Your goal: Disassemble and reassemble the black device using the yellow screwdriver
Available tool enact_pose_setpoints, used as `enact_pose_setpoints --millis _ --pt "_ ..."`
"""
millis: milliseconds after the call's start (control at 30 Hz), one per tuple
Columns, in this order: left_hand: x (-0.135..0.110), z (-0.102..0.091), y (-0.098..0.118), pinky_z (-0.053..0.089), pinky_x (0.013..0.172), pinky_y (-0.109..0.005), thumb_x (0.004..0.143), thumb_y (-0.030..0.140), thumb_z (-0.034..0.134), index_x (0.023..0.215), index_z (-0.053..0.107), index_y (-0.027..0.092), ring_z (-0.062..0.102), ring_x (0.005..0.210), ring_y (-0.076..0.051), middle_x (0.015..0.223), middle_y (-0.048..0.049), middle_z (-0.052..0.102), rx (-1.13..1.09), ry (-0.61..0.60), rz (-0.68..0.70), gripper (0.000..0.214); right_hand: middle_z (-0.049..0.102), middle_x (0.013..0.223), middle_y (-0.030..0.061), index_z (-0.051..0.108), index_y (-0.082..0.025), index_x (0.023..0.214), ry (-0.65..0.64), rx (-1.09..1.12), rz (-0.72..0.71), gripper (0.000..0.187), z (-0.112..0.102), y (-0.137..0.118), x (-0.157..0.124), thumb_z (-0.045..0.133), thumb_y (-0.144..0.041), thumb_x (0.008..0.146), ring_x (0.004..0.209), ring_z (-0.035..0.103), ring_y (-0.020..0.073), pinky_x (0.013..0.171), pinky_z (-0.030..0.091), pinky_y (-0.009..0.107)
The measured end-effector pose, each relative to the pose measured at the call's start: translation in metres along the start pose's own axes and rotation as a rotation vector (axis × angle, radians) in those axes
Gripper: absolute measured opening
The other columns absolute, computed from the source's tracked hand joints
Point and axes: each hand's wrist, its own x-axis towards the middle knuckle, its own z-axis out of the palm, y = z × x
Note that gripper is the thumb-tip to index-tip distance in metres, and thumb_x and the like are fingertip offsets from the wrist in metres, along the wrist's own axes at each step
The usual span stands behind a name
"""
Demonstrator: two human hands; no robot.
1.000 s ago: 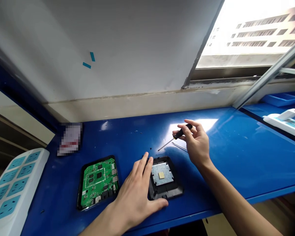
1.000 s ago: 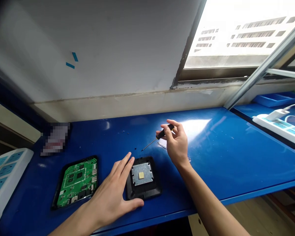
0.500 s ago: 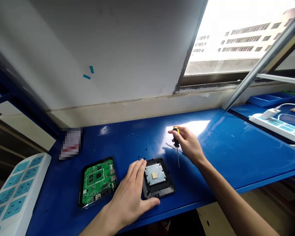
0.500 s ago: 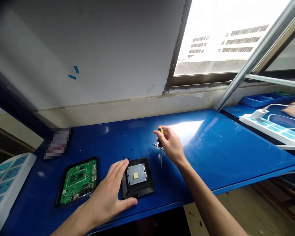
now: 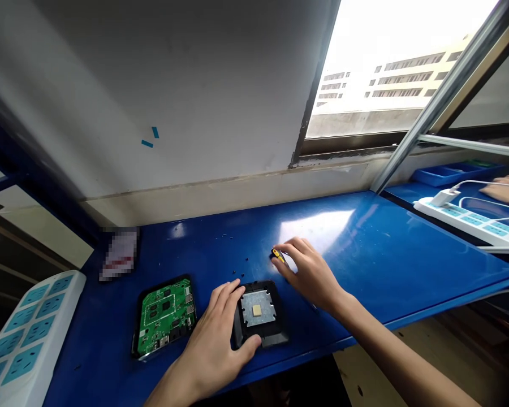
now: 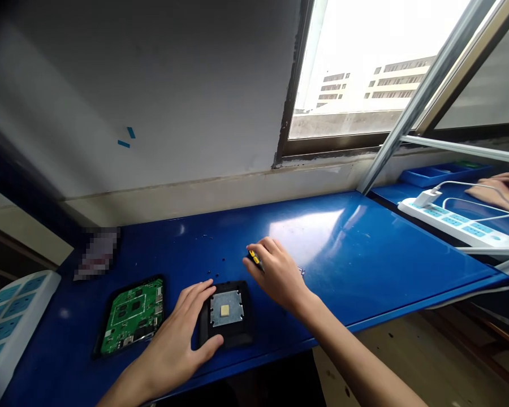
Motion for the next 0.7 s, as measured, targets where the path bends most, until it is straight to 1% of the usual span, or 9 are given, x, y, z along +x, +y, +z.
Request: enact_pose_setpoints --millis 67,100,133,200,267,367,533,700 --pt "0.002 0.001 0.003 0.037 0.120 -0.054 0.090 0.032 0.062 0.148 0.045 0.022 0.032 0.150 -0.033 0.161 -0.0117 0.039 0.003 0.045 0.013 0.061 0.066 0.112 0.0084 0.066 -0.024 0.116 -0.096 0.036 -0.081 0.025 -0.009 -0.012 -0.017 0.063 -0.036 0.095 0.105 0.064 0.0239 0.092 0.055 0.039" --pt "0.004 0.001 0.004 0.038 0.119 -0.054 0.088 0.028 0.062 0.145 0.048 0.022 0.035 0.149 -0.033 0.158 -0.0118 0.042 0.005 0.065 0.020 0.058 0.066 0.113 0.0067 0.066 -0.026 0.119 -0.176 0.048 -0.125 0.034 -0.013 -0.017 -0.025 0.072 -0.038 0.088 0.106 0.064 0.0242 0.091 0.056 0.038" --pt "0.005 0.002 0.006 0.039 0.119 -0.053 0.086 0.025 0.063 0.141 0.051 0.022 0.038 0.147 -0.033 0.155 -0.0120 0.044 0.009 0.082 0.027 0.057 0.065 0.115 0.0069 0.065 -0.026 0.123 -0.277 0.045 -0.145 0.044 -0.014 -0.022 -0.031 0.078 -0.038 0.083 0.106 0.064 0.0254 0.090 0.056 0.039" --pt "0.008 0.001 0.009 0.041 0.117 -0.053 0.083 0.023 0.065 0.136 0.057 0.022 0.041 0.144 -0.034 0.150 -0.0122 0.049 0.021 0.102 0.032 0.053 0.062 0.122 0.0082 0.062 -0.026 0.132 -0.428 0.038 -0.117 0.060 -0.015 -0.027 -0.039 0.084 -0.035 0.077 0.106 0.064 0.0270 0.088 0.057 0.039" --pt "0.011 0.000 0.012 0.044 0.114 -0.053 0.082 0.024 0.066 0.133 0.060 0.022 0.044 0.141 -0.035 0.147 -0.0130 0.051 0.027 0.109 0.023 0.051 0.061 0.123 0.0095 0.058 -0.024 0.139 -0.511 0.045 -0.056 0.068 -0.013 -0.029 -0.038 0.084 -0.033 0.077 0.105 0.064 0.0270 0.089 0.056 0.039" --pt "0.013 -0.003 0.015 0.047 0.111 -0.053 0.082 0.026 0.069 0.127 0.063 0.021 0.048 0.137 -0.036 0.141 -0.0137 0.055 0.029 0.109 0.026 0.046 0.062 0.116 0.0078 0.058 -0.024 0.139 -0.549 0.068 -0.022 0.071 -0.011 -0.027 -0.030 0.086 -0.034 0.075 0.098 0.066 0.0246 0.084 0.055 0.036" --pt "0.015 -0.009 0.019 0.053 0.103 -0.052 0.080 0.023 0.071 0.118 0.066 0.022 0.052 0.130 -0.036 0.133 -0.0130 0.056 0.048 0.103 0.056 0.038 0.062 0.102 0.0023 0.067 -0.026 0.124 -0.572 0.084 -0.041 0.056 -0.010 -0.024 -0.018 0.088 -0.034 0.072 0.077 0.064 0.0167 0.065 0.050 0.027" --pt "0.020 -0.018 0.027 0.058 0.088 -0.046 0.076 0.021 0.072 0.099 0.067 0.022 0.057 0.114 -0.033 0.118 -0.0104 0.058 0.079 0.075 0.076 0.024 0.062 0.102 0.0033 0.069 -0.026 0.119 -0.566 0.049 -0.081 0.054 -0.011 -0.026 -0.014 0.086 -0.035 0.069 0.074 0.062 0.0175 0.062 0.045 0.028"
